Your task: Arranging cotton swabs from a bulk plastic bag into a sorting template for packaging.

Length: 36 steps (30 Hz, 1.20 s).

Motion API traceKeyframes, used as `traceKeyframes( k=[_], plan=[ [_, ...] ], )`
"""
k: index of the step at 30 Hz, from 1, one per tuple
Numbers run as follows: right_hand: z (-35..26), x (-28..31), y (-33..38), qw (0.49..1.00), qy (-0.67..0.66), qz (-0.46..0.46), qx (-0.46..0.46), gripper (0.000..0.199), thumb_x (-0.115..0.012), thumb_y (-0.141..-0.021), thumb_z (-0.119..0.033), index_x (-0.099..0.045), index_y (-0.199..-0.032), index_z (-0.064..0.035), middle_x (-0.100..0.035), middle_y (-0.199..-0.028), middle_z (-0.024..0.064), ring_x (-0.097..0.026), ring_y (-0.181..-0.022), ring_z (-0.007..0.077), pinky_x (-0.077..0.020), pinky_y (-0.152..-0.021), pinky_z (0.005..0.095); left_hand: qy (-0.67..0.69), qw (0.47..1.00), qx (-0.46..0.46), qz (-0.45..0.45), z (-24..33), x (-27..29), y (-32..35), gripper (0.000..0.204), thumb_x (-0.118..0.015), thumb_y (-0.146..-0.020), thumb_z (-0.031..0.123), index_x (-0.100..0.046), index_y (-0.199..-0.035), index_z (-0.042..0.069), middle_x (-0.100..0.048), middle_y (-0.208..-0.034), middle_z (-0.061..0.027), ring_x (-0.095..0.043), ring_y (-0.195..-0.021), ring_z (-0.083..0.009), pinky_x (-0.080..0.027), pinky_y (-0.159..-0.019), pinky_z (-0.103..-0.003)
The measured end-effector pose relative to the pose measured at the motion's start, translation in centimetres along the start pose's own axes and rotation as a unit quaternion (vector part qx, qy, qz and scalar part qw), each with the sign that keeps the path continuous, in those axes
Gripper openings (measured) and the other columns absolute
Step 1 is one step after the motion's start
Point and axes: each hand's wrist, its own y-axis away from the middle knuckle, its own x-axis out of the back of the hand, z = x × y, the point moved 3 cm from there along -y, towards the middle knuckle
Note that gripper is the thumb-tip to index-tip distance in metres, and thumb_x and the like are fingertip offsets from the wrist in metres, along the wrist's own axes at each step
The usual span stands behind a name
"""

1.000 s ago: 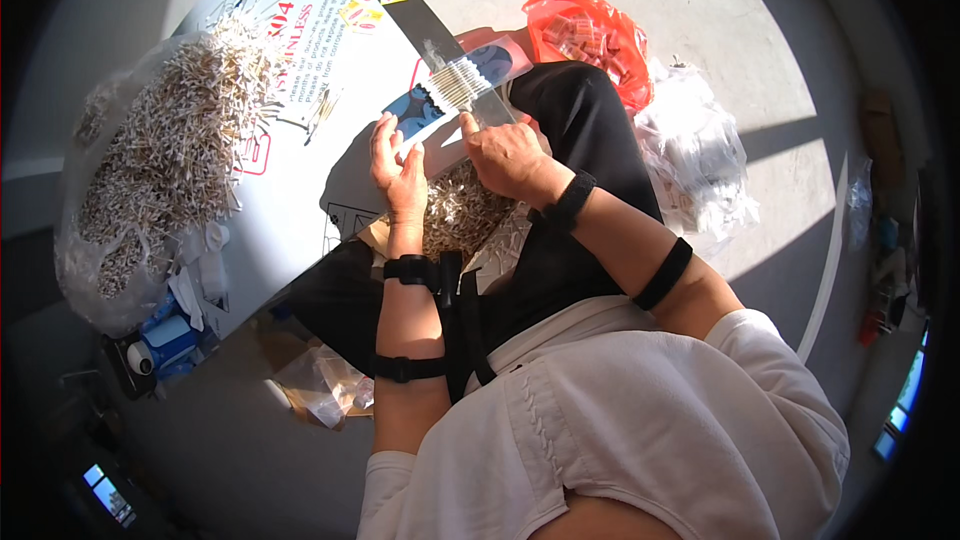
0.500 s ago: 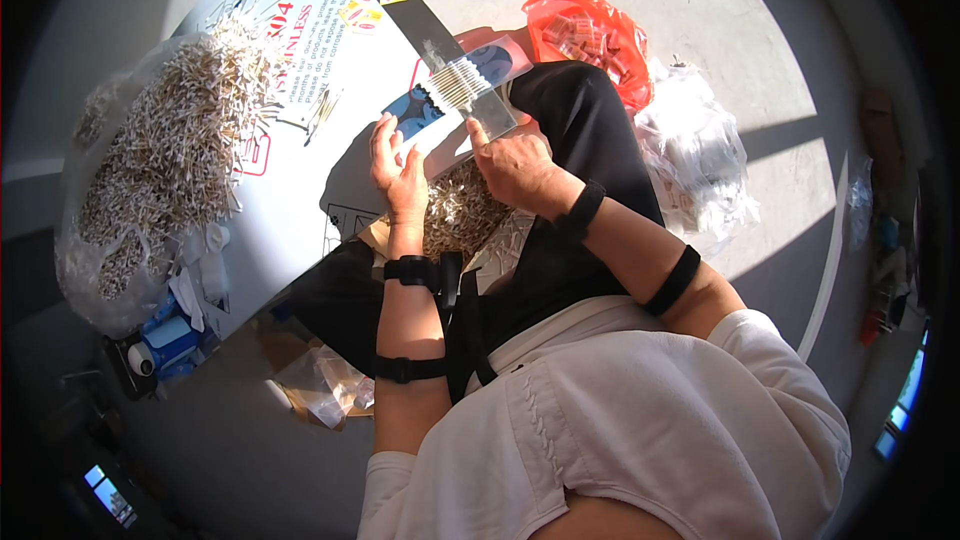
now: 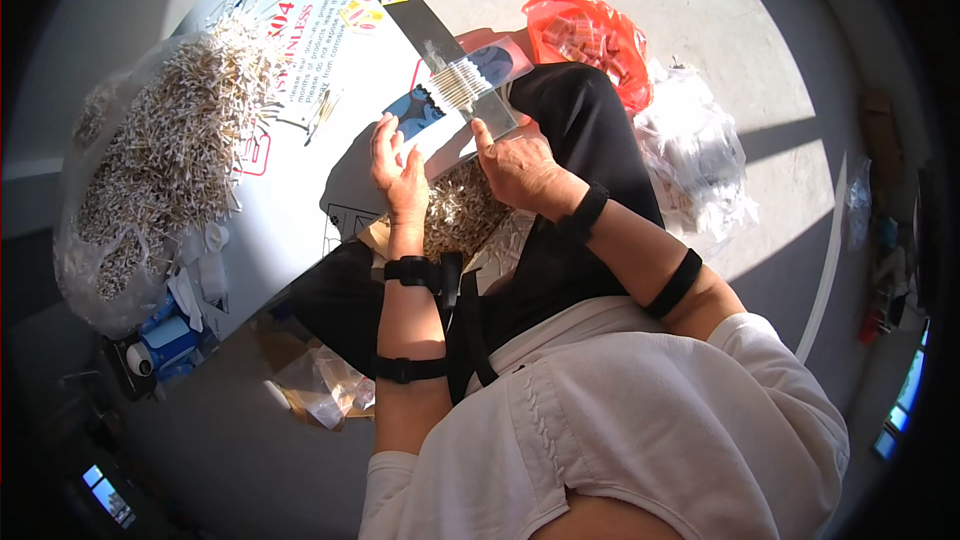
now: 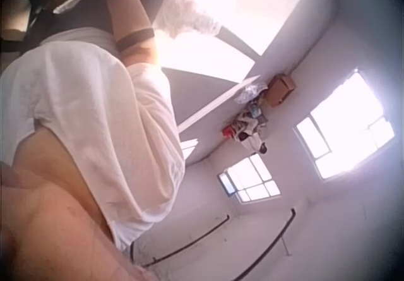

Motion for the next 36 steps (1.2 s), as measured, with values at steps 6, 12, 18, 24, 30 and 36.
traceKeyframes(
  k=[6,12,18,24,30,36],
  plan=[
    [0.1,-0.3,0.0,0.999,-0.021,0.027,0.008,0.065,-0.050,-0.084,-0.009,-0.030,-0.141,0.0141,-0.069,-0.077,0.0194,-0.069,-0.069,0.0337,-0.0532,-0.060,0.0433,0.009,1.000,-0.003,0.000,-0.1,-0.1,0.1,0.055,-0.057,-0.080,-0.014,-0.050,-0.133,-0.002,-0.045,-0.140,-0.0145,-0.047,-0.129,-0.0251,-0.039,-0.110,-0.040],
    [0.2,-0.3,-0.1,0.999,-0.037,0.039,-0.011,0.068,-0.051,-0.084,-0.010,-0.027,-0.142,0.0132,-0.069,-0.077,0.0204,-0.069,-0.069,0.0343,-0.0536,-0.061,0.0431,0.008,1.000,0.004,0.000,0.0,0.0,0.1,0.056,-0.056,-0.079,-0.014,-0.050,-0.133,-0.002,-0.045,-0.141,-0.0141,-0.046,-0.130,-0.0252,-0.039,-0.111,-0.041],
    [0.8,-0.8,-0.3,0.996,-0.020,0.081,-0.013,0.067,-0.051,-0.083,-0.010,-0.031,-0.145,0.0050,-0.067,-0.071,0.0160,-0.067,-0.063,0.0314,-0.0512,-0.055,0.0421,0.014,1.000,0.004,0.000,0.2,-0.2,0.1,0.056,-0.055,-0.078,-0.015,-0.050,-0.133,-0.002,-0.045,-0.140,-0.0140,-0.046,-0.130,-0.0252,-0.039,-0.111,-0.041],
    [-0.1,-0.4,-0.3,0.998,-0.022,0.065,-0.014,0.046,-0.051,-0.084,-0.009,-0.050,-0.125,0.0106,-0.068,-0.075,0.0196,-0.069,-0.068,0.0344,-0.0532,-0.058,0.0436,-0.007,1.000,-0.011,0.003,0.1,0.0,0.0,0.054,-0.059,-0.080,-0.012,-0.051,-0.132,-0.002,-0.048,-0.139,-0.0139,-0.048,-0.129,-0.0244,-0.040,-0.109,-0.039],
    [-1.3,0.6,-0.5,0.978,-0.117,0.167,0.048,0.012,-0.054,-0.083,-0.011,-0.058,-0.086,-0.0006,-0.065,-0.070,0.0191,-0.068,-0.069,0.0386,-0.0536,-0.061,0.0471,0.025,1.000,0.004,0.009,-0.1,0.6,-0.2,0.051,-0.066,-0.082,-0.005,-0.054,-0.131,0.000,-0.050,-0.138,-0.0124,-0.051,-0.121,-0.0189,-0.043,-0.102,-0.032],
    [-1.0,-1.2,-1.5,0.965,-0.202,0.133,0.102,0.011,-0.059,-0.081,-0.013,-0.057,-0.083,-0.0017,-0.064,-0.069,0.0195,-0.065,-0.070,0.0393,-0.0523,-0.062,0.0475,0.041,0.997,0.057,0.038,0.1,4.0,0.6,0.036,-0.066,-0.084,-0.004,-0.061,-0.119,-0.001,-0.065,-0.108,-0.0059,-0.060,-0.097,-0.0116,-0.049,-0.085,-0.025]
  ],
)
